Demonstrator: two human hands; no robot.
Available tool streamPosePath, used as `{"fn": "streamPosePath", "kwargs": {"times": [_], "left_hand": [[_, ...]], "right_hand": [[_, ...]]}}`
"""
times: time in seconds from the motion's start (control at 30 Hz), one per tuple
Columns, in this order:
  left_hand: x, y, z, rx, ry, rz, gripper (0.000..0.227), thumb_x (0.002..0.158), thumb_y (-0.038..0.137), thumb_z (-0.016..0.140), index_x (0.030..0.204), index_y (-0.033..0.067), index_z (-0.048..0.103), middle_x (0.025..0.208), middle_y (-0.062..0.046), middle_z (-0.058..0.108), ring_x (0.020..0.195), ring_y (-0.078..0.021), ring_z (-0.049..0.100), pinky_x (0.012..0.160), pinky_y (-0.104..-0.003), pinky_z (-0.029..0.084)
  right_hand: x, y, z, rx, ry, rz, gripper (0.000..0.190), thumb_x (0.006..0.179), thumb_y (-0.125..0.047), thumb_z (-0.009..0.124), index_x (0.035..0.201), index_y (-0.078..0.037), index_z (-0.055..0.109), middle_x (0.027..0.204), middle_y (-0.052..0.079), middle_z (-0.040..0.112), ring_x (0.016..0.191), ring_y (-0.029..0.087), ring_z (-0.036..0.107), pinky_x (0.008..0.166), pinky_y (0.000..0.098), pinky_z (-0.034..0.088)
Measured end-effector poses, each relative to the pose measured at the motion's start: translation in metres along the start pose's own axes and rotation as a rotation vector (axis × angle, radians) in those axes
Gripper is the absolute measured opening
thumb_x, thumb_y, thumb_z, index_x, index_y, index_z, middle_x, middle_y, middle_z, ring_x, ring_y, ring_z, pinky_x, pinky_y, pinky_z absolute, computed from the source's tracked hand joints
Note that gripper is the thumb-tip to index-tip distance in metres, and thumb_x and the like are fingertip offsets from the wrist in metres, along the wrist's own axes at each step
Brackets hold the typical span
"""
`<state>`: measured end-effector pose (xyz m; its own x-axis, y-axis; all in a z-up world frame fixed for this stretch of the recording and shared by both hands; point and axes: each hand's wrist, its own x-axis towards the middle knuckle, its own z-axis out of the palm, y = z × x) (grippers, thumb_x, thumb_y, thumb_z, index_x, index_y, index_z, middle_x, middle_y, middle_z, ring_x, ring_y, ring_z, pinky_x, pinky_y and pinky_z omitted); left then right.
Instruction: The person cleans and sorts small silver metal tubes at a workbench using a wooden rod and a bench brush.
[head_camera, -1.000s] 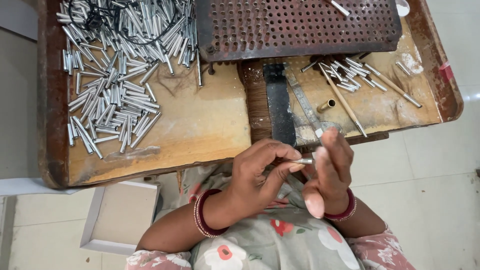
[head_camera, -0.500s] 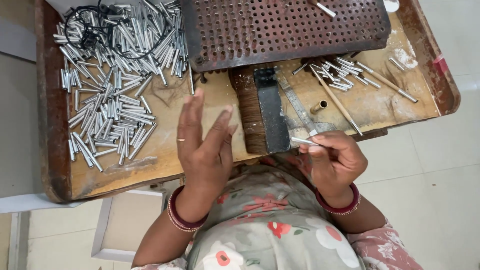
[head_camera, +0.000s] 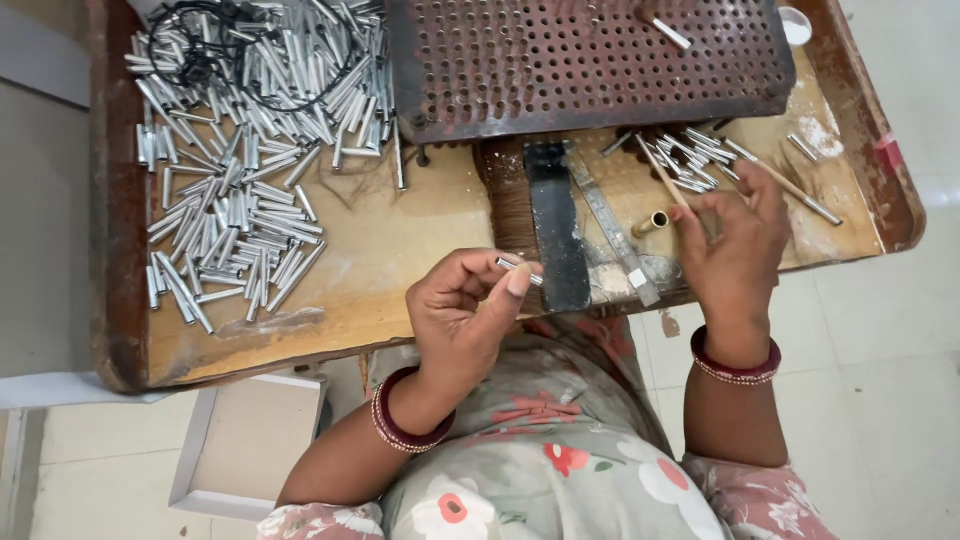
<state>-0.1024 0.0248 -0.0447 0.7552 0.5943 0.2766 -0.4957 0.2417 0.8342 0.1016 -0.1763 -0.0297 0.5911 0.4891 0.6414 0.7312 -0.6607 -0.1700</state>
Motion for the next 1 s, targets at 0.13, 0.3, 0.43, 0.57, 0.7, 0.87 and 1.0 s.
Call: {"fn": "streamPosePath", "kwargs": {"times": [0.13,0.3,0.43,0.57,0.7,0.87,1.0], "left_hand": [[0.005,0.000,-0.001,-0.052,0.035,0.004,0.010,0.103,0.003,0.070,0.109,-0.0049,0.067,0.102,-0.012,0.076,0.091,-0.0087,0.070,0.081,-0.024,0.057],[0.002,0.005,0.003,-0.210,0.049,-0.070,0.015,0.104,0.008,0.067,0.112,-0.0035,0.063,0.103,-0.007,0.075,0.095,-0.0102,0.072,0.091,-0.028,0.061],[-0.002,0.000,0.002,-0.153,0.023,-0.031,0.016,0.105,0.007,0.067,0.116,-0.0039,0.063,0.103,-0.008,0.075,0.095,-0.0096,0.071,0.089,-0.026,0.058],[-0.008,0.004,0.005,-0.142,0.017,-0.029,0.015,0.105,0.007,0.067,0.115,-0.0036,0.062,0.103,-0.007,0.075,0.093,-0.0084,0.070,0.088,-0.025,0.058],[-0.008,-0.001,0.006,-0.049,0.016,-0.083,0.013,0.105,0.006,0.069,0.111,-0.0052,0.065,0.098,-0.007,0.075,0.082,-0.0043,0.062,0.070,-0.019,0.048],[-0.003,0.004,0.011,0.089,0.015,0.002,0.012,0.105,0.006,0.069,0.110,-0.0044,0.065,0.097,-0.004,0.073,0.087,-0.0042,0.065,0.076,-0.019,0.052],[0.000,0.015,0.014,0.075,-0.016,0.027,0.012,0.103,0.005,0.066,0.112,-0.0021,0.065,0.112,-0.007,0.075,0.087,-0.0024,0.066,0.076,-0.020,0.055]], "right_hand": [[-0.010,-0.035,-0.032,0.005,0.081,-0.032,0.015,0.093,-0.007,0.081,0.097,0.004,0.071,0.120,0.021,0.067,0.107,0.034,0.069,0.089,0.0369,0.056],[-0.059,-0.073,-0.062,0.376,0.110,0.006,0.019,0.103,-0.014,0.082,0.107,0.002,0.073,0.095,0.013,0.073,0.081,0.023,0.073,0.071,0.0270,0.055],[-0.064,-0.079,-0.057,0.433,0.085,-0.089,0.017,0.100,-0.011,0.085,0.109,-0.001,0.073,0.095,0.013,0.074,0.082,0.020,0.073,0.072,0.0262,0.057],[-0.063,-0.084,-0.056,0.407,0.081,-0.157,0.017,0.096,-0.008,0.085,0.107,-0.001,0.073,0.097,0.013,0.074,0.081,0.023,0.072,0.070,0.0281,0.057],[-0.058,-0.085,-0.053,0.393,0.089,-0.160,0.018,0.091,-0.007,0.086,0.103,-0.001,0.074,0.092,0.013,0.074,0.079,0.024,0.071,0.066,0.0281,0.056],[-0.046,-0.051,-0.040,0.421,0.017,-0.133,0.015,0.097,-0.008,0.084,0.109,-0.003,0.075,0.095,0.010,0.075,0.080,0.021,0.073,0.070,0.0263,0.057],[-0.020,-0.032,-0.032,0.305,0.013,0.077,0.012,0.110,0.001,0.068,0.120,0.000,0.075,0.108,0.010,0.076,0.097,0.020,0.077,0.087,0.0271,0.059]]}}
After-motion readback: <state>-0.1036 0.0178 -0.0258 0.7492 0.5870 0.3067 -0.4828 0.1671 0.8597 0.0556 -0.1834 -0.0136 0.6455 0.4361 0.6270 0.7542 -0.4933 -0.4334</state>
